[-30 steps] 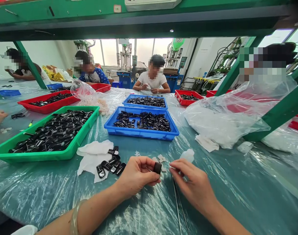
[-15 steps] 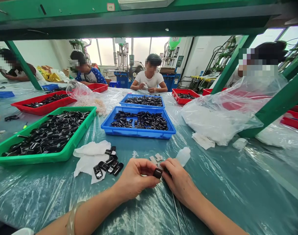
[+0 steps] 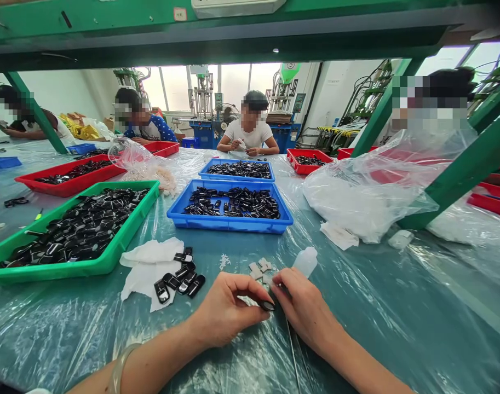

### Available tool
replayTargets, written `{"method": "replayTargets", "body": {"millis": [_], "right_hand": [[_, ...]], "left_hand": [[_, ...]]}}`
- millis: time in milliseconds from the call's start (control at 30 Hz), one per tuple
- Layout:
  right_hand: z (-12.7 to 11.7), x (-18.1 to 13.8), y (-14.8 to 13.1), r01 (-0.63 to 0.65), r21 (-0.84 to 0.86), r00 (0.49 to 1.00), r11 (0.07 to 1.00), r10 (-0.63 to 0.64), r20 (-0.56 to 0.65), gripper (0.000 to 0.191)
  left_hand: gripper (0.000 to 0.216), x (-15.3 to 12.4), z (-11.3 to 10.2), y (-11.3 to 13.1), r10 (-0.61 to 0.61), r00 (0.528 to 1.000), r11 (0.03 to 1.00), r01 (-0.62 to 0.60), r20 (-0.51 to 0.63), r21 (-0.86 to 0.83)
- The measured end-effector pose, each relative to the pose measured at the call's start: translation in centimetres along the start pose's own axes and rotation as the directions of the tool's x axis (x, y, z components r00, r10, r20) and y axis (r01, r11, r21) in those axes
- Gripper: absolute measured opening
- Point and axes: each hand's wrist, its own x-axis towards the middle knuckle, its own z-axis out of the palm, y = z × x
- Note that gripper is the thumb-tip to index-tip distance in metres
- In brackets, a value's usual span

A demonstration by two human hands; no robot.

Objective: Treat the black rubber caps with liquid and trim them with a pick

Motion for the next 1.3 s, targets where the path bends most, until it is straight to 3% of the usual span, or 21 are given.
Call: {"method": "replayTargets", "body": {"millis": [100,200,400,867,1067,1300], "right_hand": [[-1.3,0.0,-0.6,-0.039,0.111,0.999,0.993,0.042,-0.027,0.014],[-2.5,0.0,-1.5,-0.069,0.373,0.992,0.925,0.103,-0.072,0.011],[-3.8,-0.3,-3.0,0.058,0.623,0.987,0.78,0.049,-0.153,0.012],[-3.3,-0.3,-3.0,0.237,0.457,0.963,0.858,-0.145,-0.227,0.028],[-2.8,-0.2,-2.7,0.145,0.479,0.986,0.866,-0.086,-0.143,0.025],[-2.7,-0.3,-2.5,-0.033,0.593,0.999,0.805,0.036,0.006,0.02]], "left_hand": [[0.012,0.0,0.0,0.0,-0.01,1.0,1.0,0.01,0.008,0.002],[0.013,-0.1,0.0,-0.1,-0.016,1.0,1.0,0.016,0.017,-0.001],[0.012,-0.1,-0.1,-0.2,-0.015,1.0,0.998,0.016,0.014,-0.066],[0.016,0.0,0.0,0.0,-0.084,0.996,0.993,0.084,0.007,-0.078],[0.012,0.0,0.0,-0.1,-0.072,0.997,0.997,0.071,-0.015,-0.036],[0.012,0.1,-0.2,-0.2,-0.053,0.999,0.998,0.054,-0.009,0.012]]}}
